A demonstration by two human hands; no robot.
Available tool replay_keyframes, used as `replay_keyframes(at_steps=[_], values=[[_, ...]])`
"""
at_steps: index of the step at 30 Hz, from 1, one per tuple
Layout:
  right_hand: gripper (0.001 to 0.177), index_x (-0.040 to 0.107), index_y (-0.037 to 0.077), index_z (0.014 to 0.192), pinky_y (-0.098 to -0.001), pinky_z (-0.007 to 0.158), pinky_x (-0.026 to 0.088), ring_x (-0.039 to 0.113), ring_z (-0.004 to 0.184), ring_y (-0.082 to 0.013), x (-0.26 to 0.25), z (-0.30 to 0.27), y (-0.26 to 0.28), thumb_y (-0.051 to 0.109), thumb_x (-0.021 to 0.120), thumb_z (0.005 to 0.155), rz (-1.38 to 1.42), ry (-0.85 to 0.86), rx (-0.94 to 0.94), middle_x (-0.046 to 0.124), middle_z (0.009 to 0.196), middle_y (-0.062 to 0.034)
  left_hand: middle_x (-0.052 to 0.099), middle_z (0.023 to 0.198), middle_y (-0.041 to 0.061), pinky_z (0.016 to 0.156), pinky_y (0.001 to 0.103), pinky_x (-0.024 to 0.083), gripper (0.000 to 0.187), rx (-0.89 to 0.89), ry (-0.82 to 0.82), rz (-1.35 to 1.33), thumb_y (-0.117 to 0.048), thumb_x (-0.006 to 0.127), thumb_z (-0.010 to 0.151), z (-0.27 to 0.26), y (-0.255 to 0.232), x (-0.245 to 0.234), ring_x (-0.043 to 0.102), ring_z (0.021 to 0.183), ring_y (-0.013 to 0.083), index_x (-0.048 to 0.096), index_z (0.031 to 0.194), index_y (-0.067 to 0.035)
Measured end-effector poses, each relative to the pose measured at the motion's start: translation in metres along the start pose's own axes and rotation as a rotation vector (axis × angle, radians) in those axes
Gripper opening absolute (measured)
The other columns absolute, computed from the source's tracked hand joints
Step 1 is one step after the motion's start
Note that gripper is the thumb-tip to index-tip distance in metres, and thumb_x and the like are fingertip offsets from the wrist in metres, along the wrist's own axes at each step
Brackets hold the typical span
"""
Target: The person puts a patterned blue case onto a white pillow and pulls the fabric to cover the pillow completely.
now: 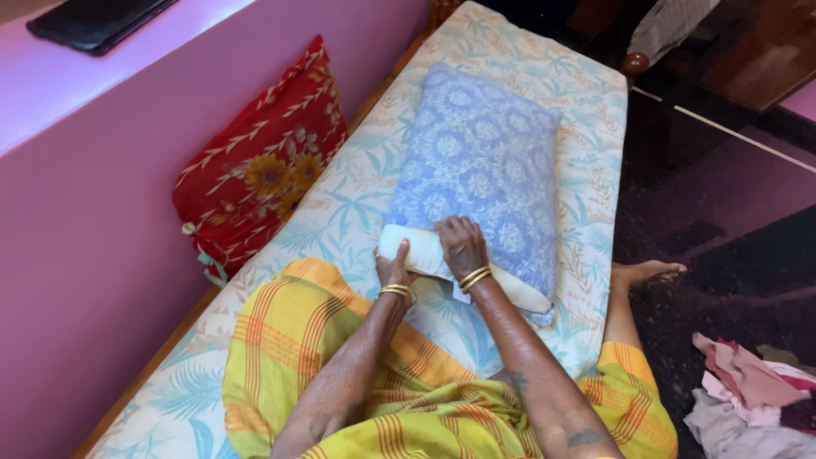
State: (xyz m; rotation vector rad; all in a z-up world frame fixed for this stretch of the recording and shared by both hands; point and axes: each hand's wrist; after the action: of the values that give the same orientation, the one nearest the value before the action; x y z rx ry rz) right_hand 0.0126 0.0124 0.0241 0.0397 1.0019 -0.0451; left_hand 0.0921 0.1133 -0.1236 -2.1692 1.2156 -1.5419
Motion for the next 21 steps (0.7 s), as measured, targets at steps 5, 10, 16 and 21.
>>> replay_keyframes(at_steps=[5, 10, 16, 21], values=[[0.008, 0.071, 0.006, 0.095, -0.0419, 0.08, 0.052, 0.064, 0.089, -0.0313, -0.021, 0.002, 0.009, 0.008, 0.064, 0.092, 0.127, -0.003, -0.058, 0.067, 0.091, -0.0109, 0.068, 0.111, 0.01, 0.071, 0.053, 0.064, 0.057, -0.037, 0.122, -0.09, -0.014, 0.083, 0.079, 0.002, 0.002, 0.006, 0.072, 0.09, 0.0293, 0.056, 0.13, -0.011], [0.01, 0.07, 0.003, 0.095, -0.0436, 0.078, 0.053, 0.066, 0.087, -0.0328, -0.045, -0.009, 0.018, 0.006, 0.061, 0.092, 0.179, 0.043, -0.123, 0.069, 0.091, -0.013, 0.07, 0.1, 0.007, 0.067, 0.045, 0.061, 0.042, -0.069, 0.139, 0.04, -0.018, 0.078, 0.085, 0.001, 0.002, 0.012, 0.07, 0.083, 0.0233, 0.063, 0.122, -0.008], [0.006, 0.067, 0.004, 0.093, -0.044, 0.083, 0.053, 0.066, 0.09, -0.0324, -0.048, -0.021, 0.026, 0.004, 0.062, 0.09, 0.218, 0.018, -0.121, 0.07, 0.093, -0.0106, 0.071, 0.095, 0.007, 0.063, 0.039, 0.057, 0.037, -0.015, 0.121, 0.129, -0.017, 0.075, 0.087, 0.016, 0.017, 0.008, 0.069, 0.077, 0.0215, 0.064, 0.12, -0.006], [0.008, 0.065, 0.004, 0.097, -0.0448, 0.081, 0.052, 0.064, 0.092, -0.0332, -0.028, -0.019, 0.035, 0.004, 0.063, 0.089, 0.116, 0.043, -0.07, 0.064, 0.094, -0.0126, 0.07, 0.093, 0.008, 0.064, 0.038, 0.055, 0.036, 0.102, 0.084, 0.179, -0.018, 0.077, 0.087, 0.023, 0.032, 0.002, 0.065, 0.075, 0.0206, 0.065, 0.117, -0.003]])
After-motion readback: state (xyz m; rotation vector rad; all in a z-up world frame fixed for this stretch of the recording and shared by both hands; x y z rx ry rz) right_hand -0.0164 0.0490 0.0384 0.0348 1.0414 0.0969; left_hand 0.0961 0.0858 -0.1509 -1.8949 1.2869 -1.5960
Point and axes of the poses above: each hand's wrist, its own z-axis towards the middle knuckle, its own x-axis out of the palm, y = z × x
